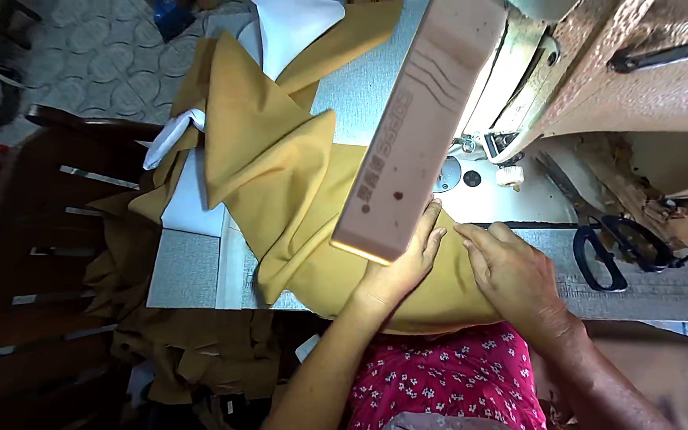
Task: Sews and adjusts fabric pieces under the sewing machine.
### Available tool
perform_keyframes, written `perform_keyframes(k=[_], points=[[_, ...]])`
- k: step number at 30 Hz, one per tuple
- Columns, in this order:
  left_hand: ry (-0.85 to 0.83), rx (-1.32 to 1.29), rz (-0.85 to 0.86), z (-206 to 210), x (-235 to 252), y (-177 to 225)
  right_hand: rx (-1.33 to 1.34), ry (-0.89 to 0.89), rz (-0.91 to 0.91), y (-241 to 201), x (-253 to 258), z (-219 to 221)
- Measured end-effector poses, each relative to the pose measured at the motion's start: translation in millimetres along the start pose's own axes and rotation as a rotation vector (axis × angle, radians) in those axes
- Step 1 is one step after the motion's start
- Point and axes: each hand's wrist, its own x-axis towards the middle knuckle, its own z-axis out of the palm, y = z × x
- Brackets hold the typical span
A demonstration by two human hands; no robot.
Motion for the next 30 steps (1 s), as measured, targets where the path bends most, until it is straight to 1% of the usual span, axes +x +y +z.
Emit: perform_keyframes(k=[3,5,7,10,14,15,17,25,30], points=[[-0.065,0.007,0.133,-10,14,-23,0.008,0.016,0.007,-6,2,3],[-0.179,-0.015,0.136,-25,25,-24,0.016,0.013,0.019,-10,4,4],[-0.231,-0.023,0.156,-33,33,-26,0.017,0.019,0.026,-14,5,6],[-0.195,0.022,0.245,-26,38,-41,0.007,0.041,0.029,-15,5,10],[-0.236,-0.002,0.280,-29,44,-48,-0.010,0.034,0.038,-19,6,10],[-0.197,0.003,0.318,-22,44,-57,-0.016,0.044,0.035,-19,6,11],[-0.178,-0.023,0.357,-16,44,-66,-0.019,0.049,0.046,-21,6,13],[-0.189,-0.041,0.403,-18,54,-66,-0.027,0.047,0.063,-24,6,15],[-0.213,-0.032,0.452,-20,56,-72,-0.032,0.017,0.070,-27,6,14]])
